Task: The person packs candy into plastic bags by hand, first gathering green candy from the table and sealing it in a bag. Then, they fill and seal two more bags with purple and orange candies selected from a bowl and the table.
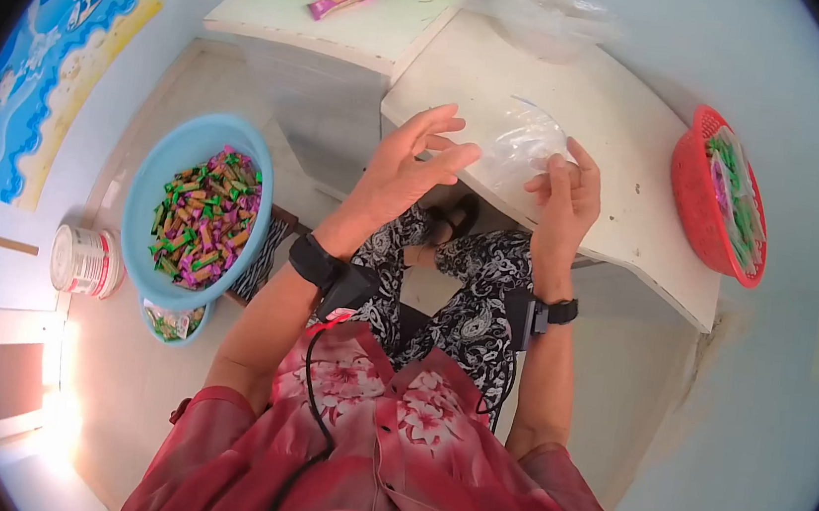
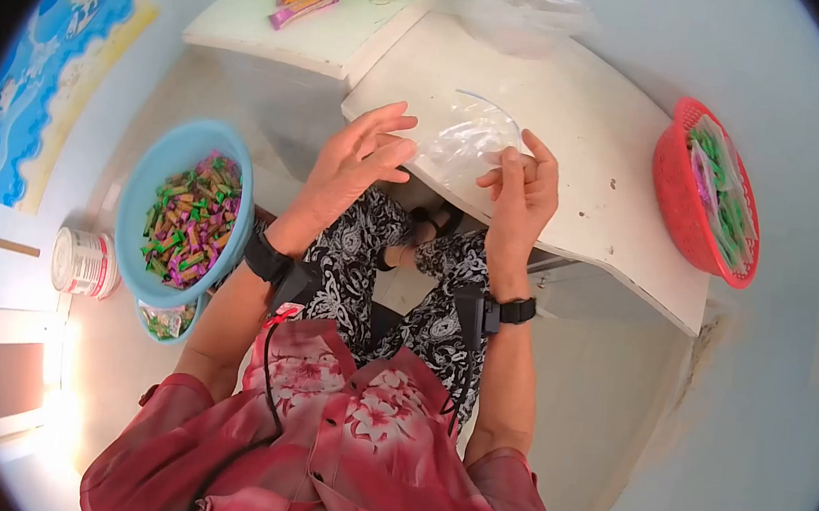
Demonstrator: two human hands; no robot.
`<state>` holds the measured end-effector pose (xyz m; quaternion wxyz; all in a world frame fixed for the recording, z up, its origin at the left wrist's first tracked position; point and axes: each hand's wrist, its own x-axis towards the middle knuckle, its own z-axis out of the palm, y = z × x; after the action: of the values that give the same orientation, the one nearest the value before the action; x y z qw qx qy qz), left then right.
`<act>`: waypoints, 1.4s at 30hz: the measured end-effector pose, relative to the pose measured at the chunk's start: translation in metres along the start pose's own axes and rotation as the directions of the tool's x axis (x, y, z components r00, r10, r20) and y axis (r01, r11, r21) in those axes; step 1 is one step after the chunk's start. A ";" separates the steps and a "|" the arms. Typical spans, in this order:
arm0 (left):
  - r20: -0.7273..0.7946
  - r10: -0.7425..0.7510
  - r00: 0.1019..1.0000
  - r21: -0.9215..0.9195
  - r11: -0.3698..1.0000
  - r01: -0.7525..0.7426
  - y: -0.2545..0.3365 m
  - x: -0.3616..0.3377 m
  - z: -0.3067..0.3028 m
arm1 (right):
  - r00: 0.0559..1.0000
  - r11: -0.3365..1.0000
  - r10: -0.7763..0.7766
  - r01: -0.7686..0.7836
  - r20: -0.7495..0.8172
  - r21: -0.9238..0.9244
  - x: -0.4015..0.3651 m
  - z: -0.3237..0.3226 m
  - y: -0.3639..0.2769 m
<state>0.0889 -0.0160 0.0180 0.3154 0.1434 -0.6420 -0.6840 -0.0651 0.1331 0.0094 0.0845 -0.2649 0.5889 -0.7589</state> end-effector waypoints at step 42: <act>-0.161 -0.265 0.951 0.119 0.951 0.285 -0.031 -0.046 -0.138 | 0.997 0.929 -0.058 0.032 -0.058 -0.370 0.020 -0.032 0.010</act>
<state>0.1989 -0.0976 -0.0404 0.2512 0.3021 -0.6380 -0.6623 -0.0998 0.1488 0.0001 -0.0042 -0.2633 0.7171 -0.6453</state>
